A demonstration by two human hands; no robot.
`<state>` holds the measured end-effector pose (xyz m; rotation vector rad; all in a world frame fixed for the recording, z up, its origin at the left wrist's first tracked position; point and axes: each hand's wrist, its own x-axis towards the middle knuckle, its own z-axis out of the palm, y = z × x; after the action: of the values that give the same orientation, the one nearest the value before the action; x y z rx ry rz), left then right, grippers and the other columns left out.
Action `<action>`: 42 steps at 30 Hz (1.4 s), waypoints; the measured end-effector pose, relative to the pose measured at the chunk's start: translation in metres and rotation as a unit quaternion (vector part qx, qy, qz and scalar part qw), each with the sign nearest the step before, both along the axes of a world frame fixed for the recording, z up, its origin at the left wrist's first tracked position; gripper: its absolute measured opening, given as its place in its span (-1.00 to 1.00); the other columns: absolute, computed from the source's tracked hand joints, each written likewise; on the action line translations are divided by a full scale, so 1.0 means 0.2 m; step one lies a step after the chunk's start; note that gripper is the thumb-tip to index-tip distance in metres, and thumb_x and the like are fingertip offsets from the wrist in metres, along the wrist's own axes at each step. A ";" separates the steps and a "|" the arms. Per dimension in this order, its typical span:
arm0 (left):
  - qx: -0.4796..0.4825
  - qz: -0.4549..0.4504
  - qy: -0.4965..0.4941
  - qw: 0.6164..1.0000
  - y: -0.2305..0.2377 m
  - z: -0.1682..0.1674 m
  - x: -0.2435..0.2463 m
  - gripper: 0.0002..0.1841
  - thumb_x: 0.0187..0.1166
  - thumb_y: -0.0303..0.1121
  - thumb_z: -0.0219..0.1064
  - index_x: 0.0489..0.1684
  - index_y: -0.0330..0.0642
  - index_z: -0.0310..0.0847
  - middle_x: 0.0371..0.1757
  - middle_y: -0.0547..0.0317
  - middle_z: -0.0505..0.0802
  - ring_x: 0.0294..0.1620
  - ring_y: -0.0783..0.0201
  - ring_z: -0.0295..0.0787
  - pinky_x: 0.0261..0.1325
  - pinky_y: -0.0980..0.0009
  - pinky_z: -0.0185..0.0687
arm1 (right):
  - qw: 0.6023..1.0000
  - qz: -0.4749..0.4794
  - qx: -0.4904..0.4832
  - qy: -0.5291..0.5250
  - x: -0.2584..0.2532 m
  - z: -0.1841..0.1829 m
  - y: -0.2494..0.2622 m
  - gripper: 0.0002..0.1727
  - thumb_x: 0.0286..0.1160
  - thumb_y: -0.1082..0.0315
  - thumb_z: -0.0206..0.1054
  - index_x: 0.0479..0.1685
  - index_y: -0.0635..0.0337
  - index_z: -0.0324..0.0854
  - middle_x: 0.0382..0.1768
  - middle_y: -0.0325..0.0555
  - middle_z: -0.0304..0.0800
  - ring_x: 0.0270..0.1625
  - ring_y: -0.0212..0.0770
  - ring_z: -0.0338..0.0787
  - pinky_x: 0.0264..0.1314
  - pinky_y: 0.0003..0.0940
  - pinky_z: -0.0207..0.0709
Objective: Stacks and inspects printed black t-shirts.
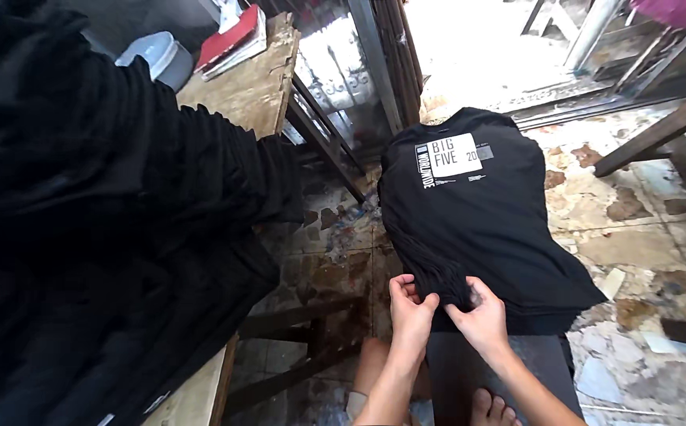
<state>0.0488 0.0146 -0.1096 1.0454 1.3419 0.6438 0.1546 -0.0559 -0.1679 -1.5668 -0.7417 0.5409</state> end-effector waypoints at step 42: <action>0.323 0.026 0.297 0.898 -0.11 -0.09 0.00 -0.95 0.20 -0.23 0.43 -0.53 0.08 0.78 0.36 -0.01 0.71 0.40 -0.10 0.52 0.36 -0.07 0.39 | 0.998 -0.018 0.060 -0.001 -0.03 -0.04 -0.02 -0.55 -0.21 0.51 0.57 -0.11 0.25 0.74 -0.26 -0.23 0.94 -0.18 -0.40 0.92 -0.09 -0.45 0.86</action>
<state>0.0484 -0.0075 -0.1278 1.8578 1.7288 0.8851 0.1479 -0.0604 -0.1752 -1.4669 -0.7335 0.4607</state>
